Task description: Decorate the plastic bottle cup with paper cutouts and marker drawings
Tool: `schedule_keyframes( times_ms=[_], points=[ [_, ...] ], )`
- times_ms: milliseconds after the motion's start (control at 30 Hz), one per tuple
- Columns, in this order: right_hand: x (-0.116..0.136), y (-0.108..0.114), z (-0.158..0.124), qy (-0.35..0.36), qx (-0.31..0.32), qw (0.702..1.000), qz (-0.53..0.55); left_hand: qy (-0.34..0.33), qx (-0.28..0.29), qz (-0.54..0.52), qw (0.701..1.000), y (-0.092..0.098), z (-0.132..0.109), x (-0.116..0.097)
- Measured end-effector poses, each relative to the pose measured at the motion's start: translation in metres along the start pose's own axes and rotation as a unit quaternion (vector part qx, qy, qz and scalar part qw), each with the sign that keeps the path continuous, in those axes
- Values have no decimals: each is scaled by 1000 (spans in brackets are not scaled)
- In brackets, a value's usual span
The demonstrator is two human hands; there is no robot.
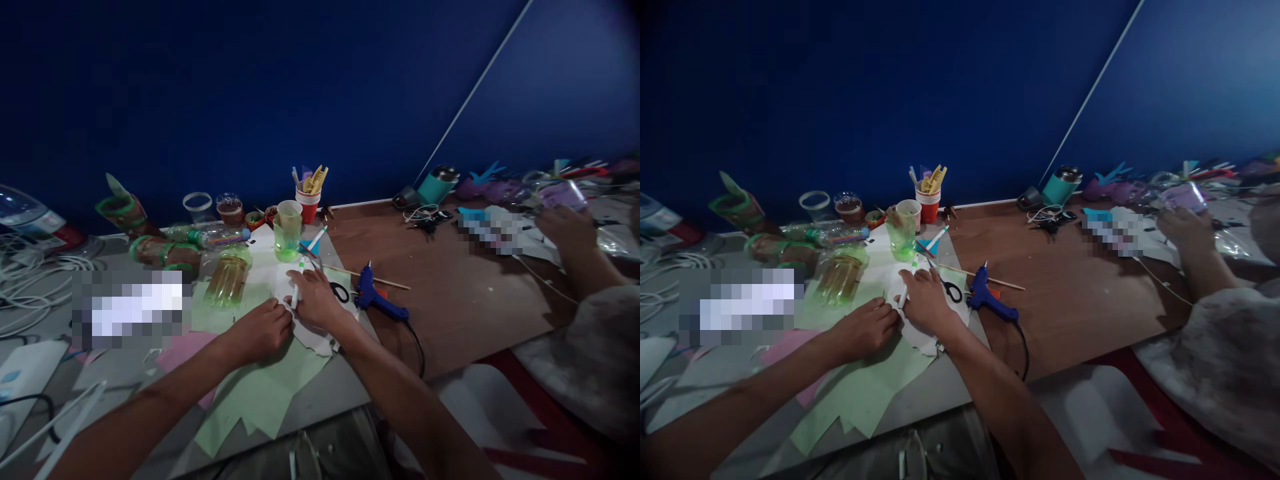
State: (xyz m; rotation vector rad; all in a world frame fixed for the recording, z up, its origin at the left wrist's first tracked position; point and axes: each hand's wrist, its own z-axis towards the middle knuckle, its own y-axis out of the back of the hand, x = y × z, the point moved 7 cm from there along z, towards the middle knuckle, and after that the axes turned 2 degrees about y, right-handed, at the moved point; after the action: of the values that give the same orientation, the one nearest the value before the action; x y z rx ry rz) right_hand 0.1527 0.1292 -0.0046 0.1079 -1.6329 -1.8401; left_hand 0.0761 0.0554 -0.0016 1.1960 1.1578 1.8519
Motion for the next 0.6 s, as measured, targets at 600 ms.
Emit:
schedule_keyframes(
  times_ms=[600],
  points=[
    [-26, 9, 1, -92, 2, 995, -31, 78, 32, -123, 989, 14, 9, -31]
  ],
)
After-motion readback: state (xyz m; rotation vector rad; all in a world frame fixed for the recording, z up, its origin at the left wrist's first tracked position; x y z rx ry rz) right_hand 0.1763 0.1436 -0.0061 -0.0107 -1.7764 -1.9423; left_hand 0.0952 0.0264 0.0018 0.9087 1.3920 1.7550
